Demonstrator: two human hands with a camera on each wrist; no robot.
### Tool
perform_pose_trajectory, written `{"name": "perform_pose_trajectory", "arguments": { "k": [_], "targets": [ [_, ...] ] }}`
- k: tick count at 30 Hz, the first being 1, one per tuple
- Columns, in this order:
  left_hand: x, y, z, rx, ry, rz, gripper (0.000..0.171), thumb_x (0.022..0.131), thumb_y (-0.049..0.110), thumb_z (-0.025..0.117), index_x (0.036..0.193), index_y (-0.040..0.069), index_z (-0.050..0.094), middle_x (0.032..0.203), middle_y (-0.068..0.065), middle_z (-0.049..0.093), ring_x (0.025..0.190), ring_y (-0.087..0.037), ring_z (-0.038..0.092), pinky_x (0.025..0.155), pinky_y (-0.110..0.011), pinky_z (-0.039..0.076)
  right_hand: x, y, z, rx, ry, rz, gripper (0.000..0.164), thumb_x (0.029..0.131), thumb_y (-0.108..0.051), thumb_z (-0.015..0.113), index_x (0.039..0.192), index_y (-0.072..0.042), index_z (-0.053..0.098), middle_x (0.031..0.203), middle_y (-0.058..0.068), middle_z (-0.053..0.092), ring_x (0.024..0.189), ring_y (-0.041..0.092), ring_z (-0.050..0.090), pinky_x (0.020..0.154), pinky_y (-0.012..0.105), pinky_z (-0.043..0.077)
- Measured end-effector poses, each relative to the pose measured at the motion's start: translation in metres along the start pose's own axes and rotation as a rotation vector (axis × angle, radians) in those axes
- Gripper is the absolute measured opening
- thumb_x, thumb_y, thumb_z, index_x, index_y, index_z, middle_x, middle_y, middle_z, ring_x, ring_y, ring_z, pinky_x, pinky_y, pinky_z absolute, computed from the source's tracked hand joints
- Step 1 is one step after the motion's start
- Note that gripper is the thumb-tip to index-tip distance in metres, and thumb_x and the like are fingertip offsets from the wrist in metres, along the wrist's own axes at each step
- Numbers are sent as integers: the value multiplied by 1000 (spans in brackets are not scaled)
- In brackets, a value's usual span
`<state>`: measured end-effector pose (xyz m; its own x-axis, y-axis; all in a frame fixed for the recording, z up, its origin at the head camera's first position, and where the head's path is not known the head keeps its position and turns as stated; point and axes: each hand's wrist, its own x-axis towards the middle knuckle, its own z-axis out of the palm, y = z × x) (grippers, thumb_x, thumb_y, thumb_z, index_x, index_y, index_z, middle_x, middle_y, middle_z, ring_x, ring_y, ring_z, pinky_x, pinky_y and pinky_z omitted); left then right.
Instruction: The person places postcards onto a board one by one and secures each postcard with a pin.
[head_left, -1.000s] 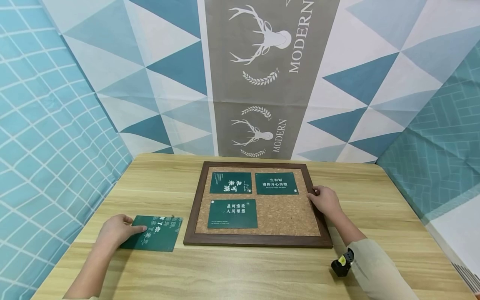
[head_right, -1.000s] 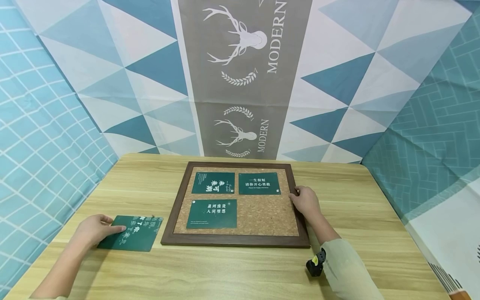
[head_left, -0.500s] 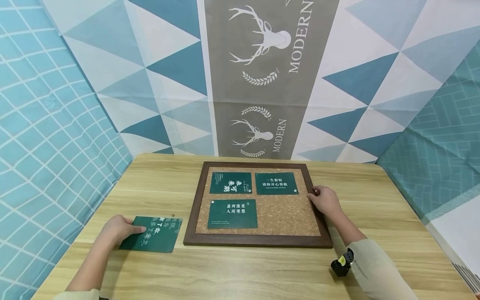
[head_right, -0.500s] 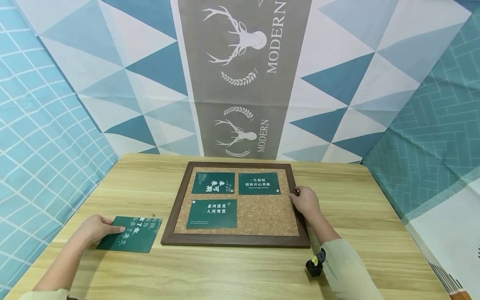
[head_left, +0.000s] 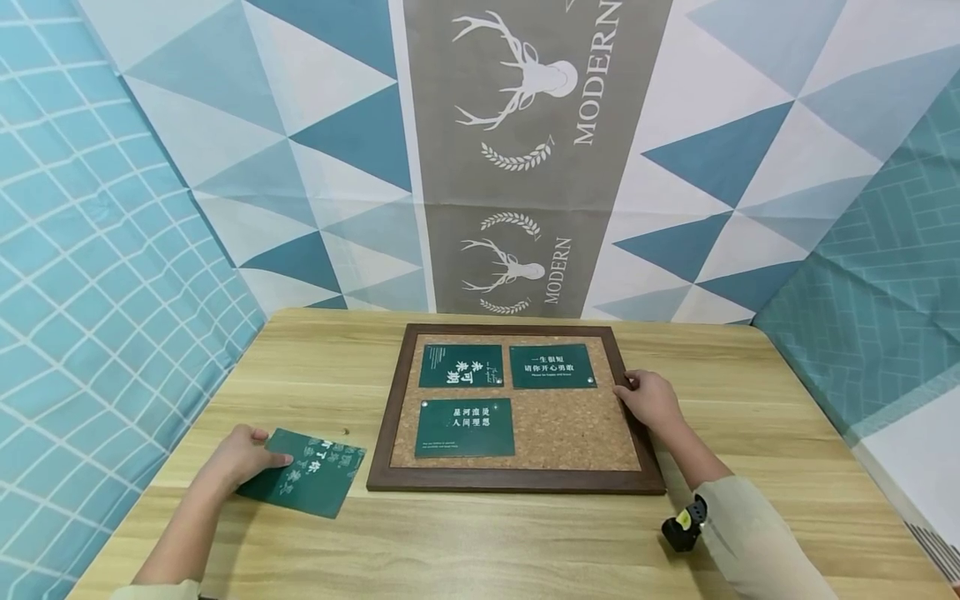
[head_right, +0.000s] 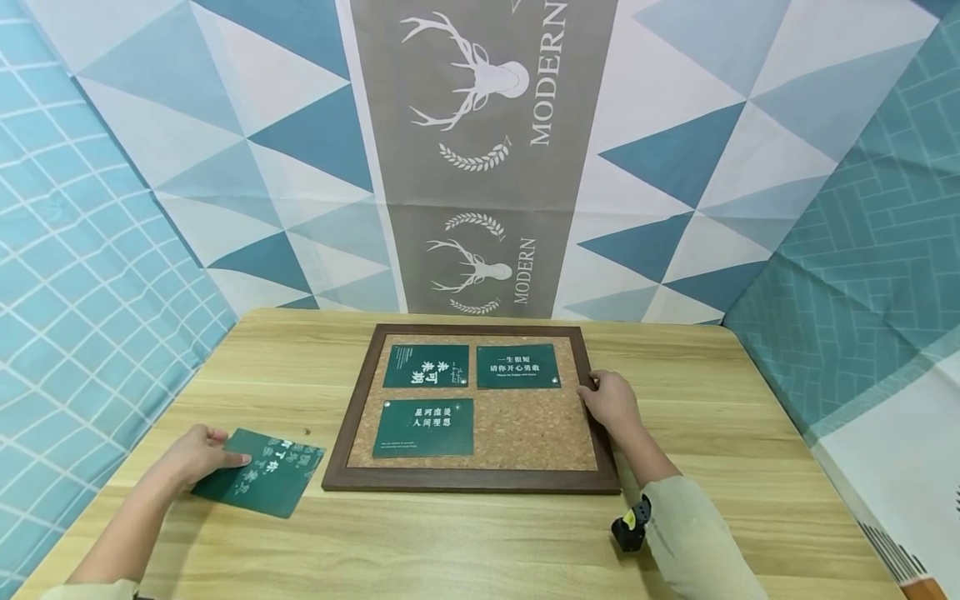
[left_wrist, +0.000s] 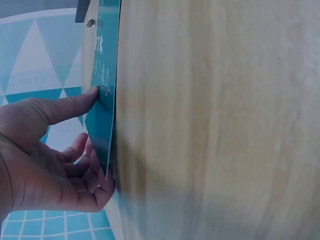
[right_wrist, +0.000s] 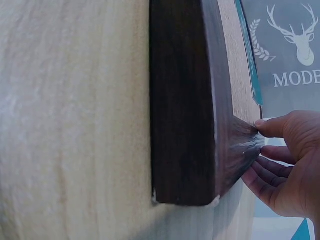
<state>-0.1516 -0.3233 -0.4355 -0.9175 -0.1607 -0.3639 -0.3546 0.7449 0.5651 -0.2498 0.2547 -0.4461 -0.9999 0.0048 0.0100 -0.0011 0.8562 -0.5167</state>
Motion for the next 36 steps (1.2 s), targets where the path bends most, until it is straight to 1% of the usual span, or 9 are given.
{"name": "perform_pose_trajectory", "arguments": {
  "k": [2,5,10,13,16,19,28,33,36],
  "targets": [
    [-1,-2,-2,-9,-9,17,81,82,31,71,129,-20,29,128,-45,31,115,-57,35,95,-60,36,0,0,0,6,-7,1,46,93,-20,57,127,11,50,100,25,63,62,18,52,54,29,40],
    [-3,-4,-6,-38,-23,40,75,84,28,68,129,-18,32,125,-43,36,109,-52,43,88,-54,42,0,-1,0,4,-6,1,46,92,-20,57,127,11,51,103,26,63,65,19,54,55,30,41],
    [-4,-8,-13,-112,-40,63,64,87,21,63,129,-17,33,117,-38,46,98,-36,52,78,-36,45,0,-2,-1,0,-2,-2,46,92,-19,58,127,11,51,104,27,63,65,19,54,54,29,41],
    [-5,-13,-14,-177,-63,71,62,88,17,60,130,-17,31,110,-30,52,90,-26,56,72,-30,46,-1,-3,-2,5,-6,-3,47,92,-19,57,127,12,50,99,26,63,62,18,52,53,29,39],
    [-6,-17,-15,-279,-99,64,62,90,14,58,132,-16,26,99,-17,57,79,-17,58,67,-29,50,-1,-3,-2,10,-12,-1,47,92,-18,57,127,12,49,97,25,63,60,17,50,52,28,38],
    [-7,-19,-16,-353,-137,56,64,92,13,55,136,-15,19,94,-8,58,74,-15,59,66,-31,52,-1,-3,-2,12,-14,1,47,92,-18,57,127,12,49,100,26,63,62,17,51,53,28,39],
    [-13,-18,-19,-495,-199,68,75,94,18,53,145,-6,4,87,-2,60,69,-14,65,65,-32,56,-2,-3,-1,4,-11,5,47,92,-18,58,127,12,49,108,29,61,75,24,59,57,31,45],
    [-12,-17,-19,-577,-209,107,72,94,19,55,145,1,7,91,-3,59,72,-14,67,66,-33,57,-1,-4,-1,6,-18,19,47,92,-19,58,128,12,49,101,27,62,68,20,55,54,29,41],
    [-10,-16,-19,-630,-202,141,61,94,19,55,142,13,18,94,-1,59,75,-14,67,67,-34,57,-1,-4,-2,6,-21,22,48,92,-19,58,128,12,49,101,27,62,67,20,53,54,29,40]
  ]
}}
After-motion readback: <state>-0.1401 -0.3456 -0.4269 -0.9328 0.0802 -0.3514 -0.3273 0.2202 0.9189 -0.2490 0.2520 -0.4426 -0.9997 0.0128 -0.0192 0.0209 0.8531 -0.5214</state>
